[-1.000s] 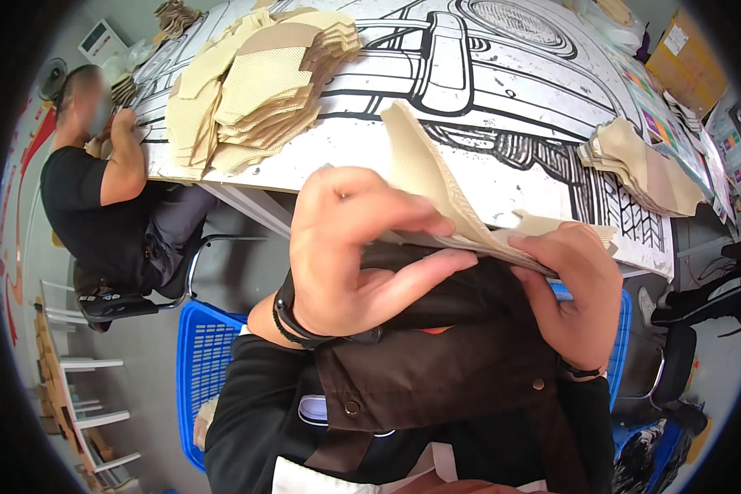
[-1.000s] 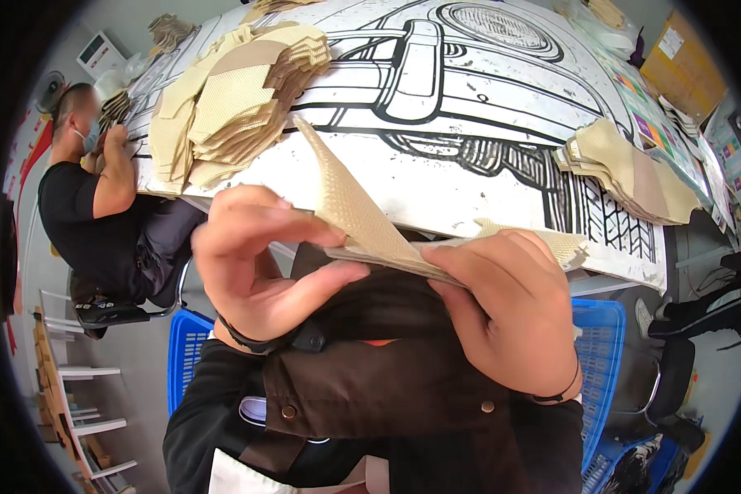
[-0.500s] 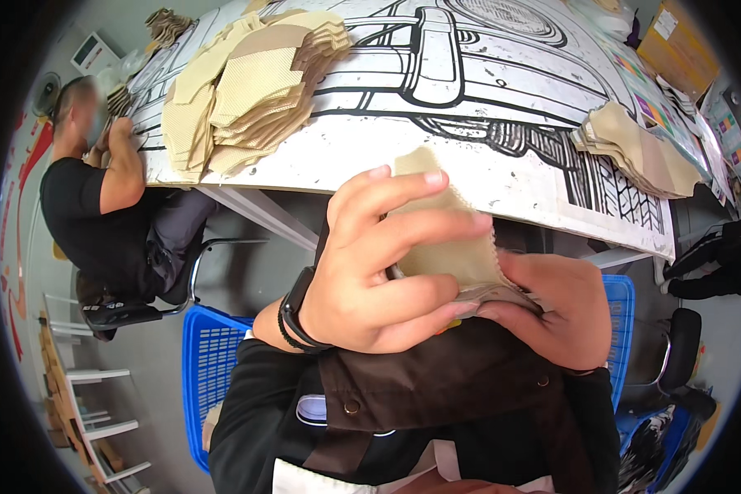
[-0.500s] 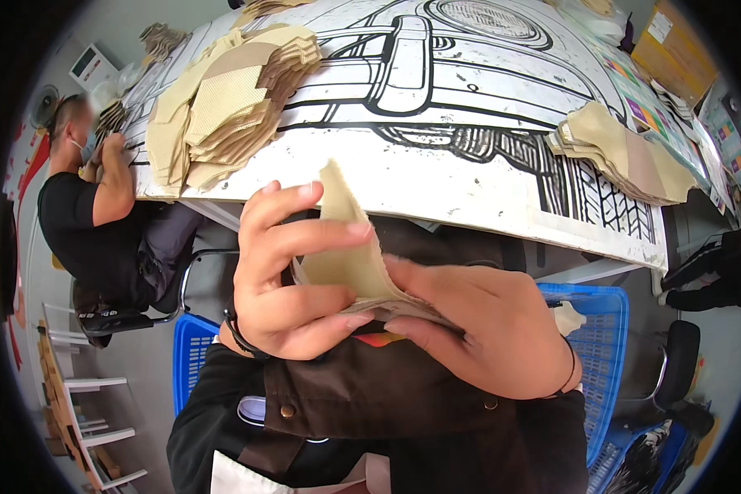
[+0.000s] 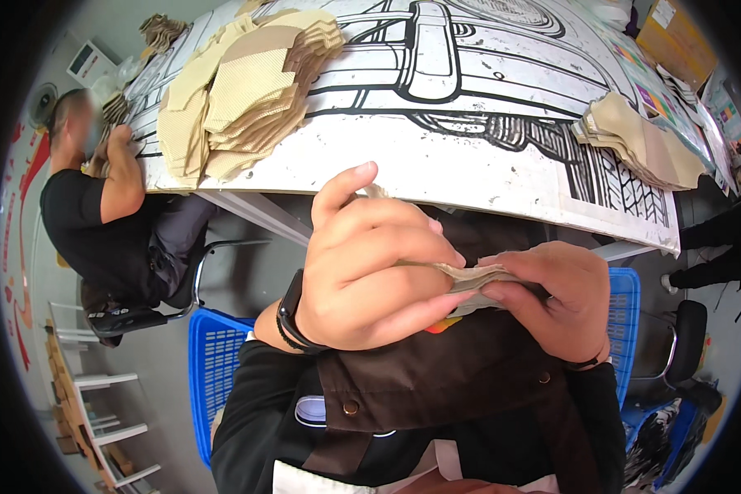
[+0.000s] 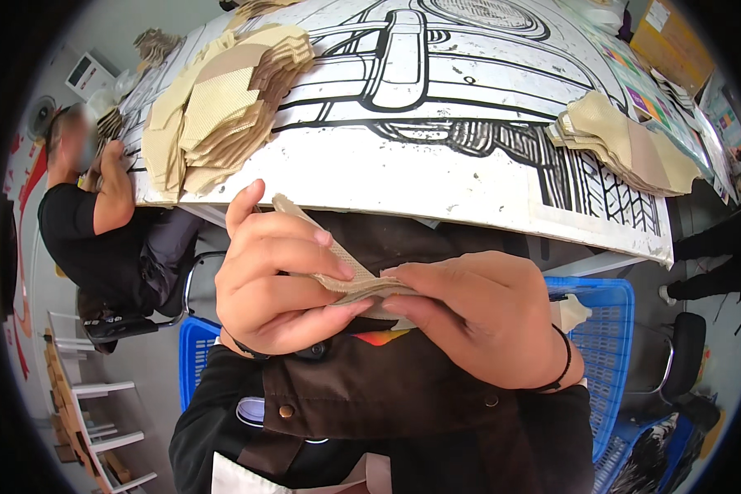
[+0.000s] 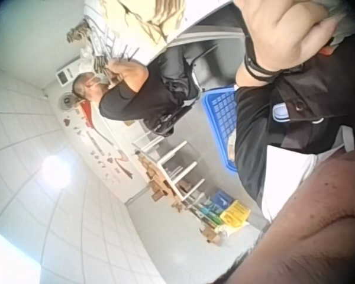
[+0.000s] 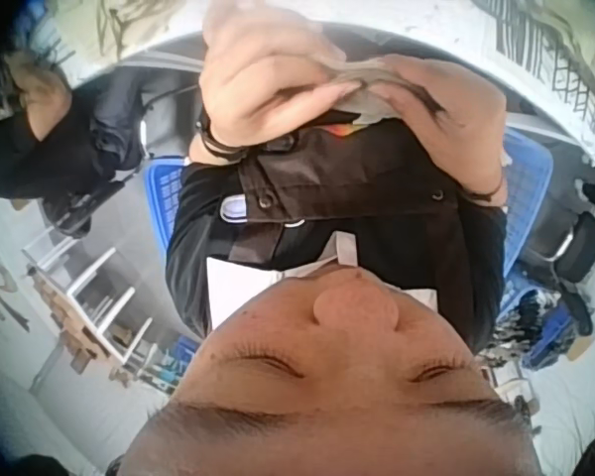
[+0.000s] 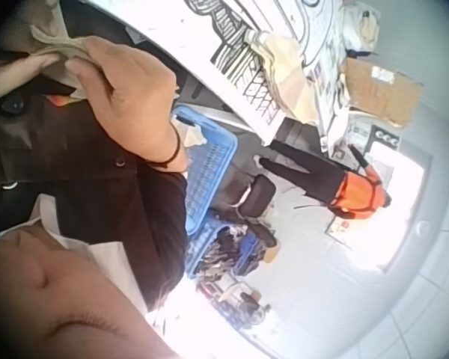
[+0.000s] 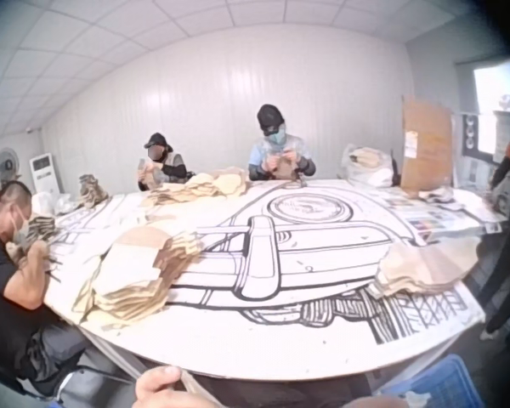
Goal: The recorder aligns and manually stitches or presses together shoe upper components at a workstation.
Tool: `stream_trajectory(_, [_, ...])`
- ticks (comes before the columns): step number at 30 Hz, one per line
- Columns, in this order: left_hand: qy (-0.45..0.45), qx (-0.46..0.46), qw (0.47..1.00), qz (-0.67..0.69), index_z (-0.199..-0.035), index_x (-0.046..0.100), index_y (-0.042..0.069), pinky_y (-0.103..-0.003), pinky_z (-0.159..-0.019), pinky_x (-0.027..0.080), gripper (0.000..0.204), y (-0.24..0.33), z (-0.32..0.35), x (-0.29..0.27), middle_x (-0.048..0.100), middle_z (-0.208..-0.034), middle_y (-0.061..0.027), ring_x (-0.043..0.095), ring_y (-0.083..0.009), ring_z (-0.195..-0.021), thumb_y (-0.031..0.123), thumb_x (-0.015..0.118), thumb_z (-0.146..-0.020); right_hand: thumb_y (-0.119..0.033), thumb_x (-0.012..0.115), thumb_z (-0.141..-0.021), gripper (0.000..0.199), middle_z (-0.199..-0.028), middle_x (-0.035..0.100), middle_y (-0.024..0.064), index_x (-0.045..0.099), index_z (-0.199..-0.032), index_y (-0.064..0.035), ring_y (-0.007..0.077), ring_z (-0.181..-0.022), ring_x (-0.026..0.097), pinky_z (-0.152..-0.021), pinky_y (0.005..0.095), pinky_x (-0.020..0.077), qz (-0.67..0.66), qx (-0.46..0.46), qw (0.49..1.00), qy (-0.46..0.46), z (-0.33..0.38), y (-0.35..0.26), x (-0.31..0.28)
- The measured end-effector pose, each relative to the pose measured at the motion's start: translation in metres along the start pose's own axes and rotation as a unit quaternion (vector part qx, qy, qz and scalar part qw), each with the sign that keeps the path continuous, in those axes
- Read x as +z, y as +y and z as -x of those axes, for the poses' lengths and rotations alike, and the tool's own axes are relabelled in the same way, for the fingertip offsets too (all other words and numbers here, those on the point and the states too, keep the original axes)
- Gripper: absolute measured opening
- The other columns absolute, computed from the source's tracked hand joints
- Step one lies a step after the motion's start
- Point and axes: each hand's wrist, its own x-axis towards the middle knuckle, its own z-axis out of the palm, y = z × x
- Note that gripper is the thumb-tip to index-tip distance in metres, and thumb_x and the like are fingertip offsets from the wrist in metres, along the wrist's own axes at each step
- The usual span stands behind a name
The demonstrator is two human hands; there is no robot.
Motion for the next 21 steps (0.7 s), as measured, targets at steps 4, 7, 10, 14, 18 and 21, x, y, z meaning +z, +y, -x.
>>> stream_trajectory(4, [-0.057, -0.096, 0.991, 0.069, -0.080, 0.062, 0.007, -0.037, -0.096, 0.028, 0.028, 0.011, -0.020, -0.009, 0.066, -0.082, -0.0005, 0.057, -0.0158, -0.074, 0.016, 0.079, -0.059, -0.012, 0.074, -0.066, 0.022, -0.068, 0.062, 0.0057, 0.064, -0.085, -0.0049, 0.0202, -0.054, 0.056, -0.049, 0.0282, 0.0424, 0.103, -0.067, 0.992, 0.035, 0.001, -0.003, 0.001])
stream_trajectory(7, [-0.132, -0.074, 0.988, 0.015, -0.091, 0.065, 0.005, -0.038, -0.094, 0.028, 0.033, 0.001, -0.027, -0.019, 0.067, -0.087, -0.0024, 0.058, -0.0153, -0.075, 0.017, 0.076, -0.062, -0.011, 0.073, -0.065, 0.022, -0.071, 0.063, 0.0047, 0.063, -0.083, -0.0042, 0.0193, -0.056, 0.057, -0.050, 0.0276, 0.0433, 0.126, -0.113, 0.985, 0.043, 0.001, -0.001, 0.004])
stream_trajectory(10, [-0.206, -0.002, 0.978, 0.037, -0.086, 0.068, 0.009, -0.043, -0.099, 0.026, 0.022, -0.005, -0.032, -0.019, 0.067, -0.083, -0.0002, 0.060, -0.0162, -0.080, 0.017, 0.071, -0.066, -0.009, 0.071, -0.067, 0.024, -0.073, 0.062, 0.0035, 0.062, -0.088, -0.0032, 0.0170, -0.056, 0.056, -0.049, 0.0259, 0.0440, 0.128, -0.155, 0.979, 0.032, 0.003, 0.003, 0.007])
stream_trajectory(14, [-0.257, 0.019, 0.963, 0.073, -0.080, 0.068, 0.008, -0.044, -0.098, 0.028, 0.013, -0.009, -0.029, -0.022, 0.065, -0.075, -0.0017, 0.062, -0.0160, -0.074, 0.011, 0.068, -0.067, -0.012, 0.071, -0.068, 0.027, -0.074, 0.062, 0.0047, 0.059, -0.091, -0.0043, 0.0189, -0.059, 0.058, -0.052, 0.0276, 0.0454, 0.053, -0.135, 0.989, -0.007, 0.007, 0.010, 0.010])
stream_trajectory(18, [-0.184, -0.021, 0.979, 0.087, -0.074, 0.065, 0.005, -0.046, -0.093, 0.036, 0.010, -0.015, -0.017, -0.031, 0.064, -0.066, -0.0070, 0.063, -0.0189, -0.060, 0.010, 0.067, -0.066, -0.012, 0.070, -0.069, 0.023, -0.082, 0.063, 0.0075, 0.058, -0.087, -0.0063, 0.0233, -0.069, 0.061, -0.061, 0.0318, 0.0465, 0.054, 0.093, 0.991, -0.081, 0.010, 0.009, -0.012])
stream_trajectory(21, [-0.156, -0.034, 0.976, 0.150, -0.072, 0.063, 0.002, -0.047, -0.090, 0.040, 0.009, -0.028, -0.001, -0.040, 0.063, -0.065, -0.0106, 0.063, -0.0199, -0.062, 0.008, 0.066, -0.065, -0.009, 0.070, -0.065, 0.022, -0.082, 0.062, 0.0060, 0.058, -0.083, -0.0059, 0.0241, -0.075, 0.059, -0.067, 0.0338, 0.0451, 0.131, 0.018, 0.981, -0.140, 0.016, 0.034, -0.022])
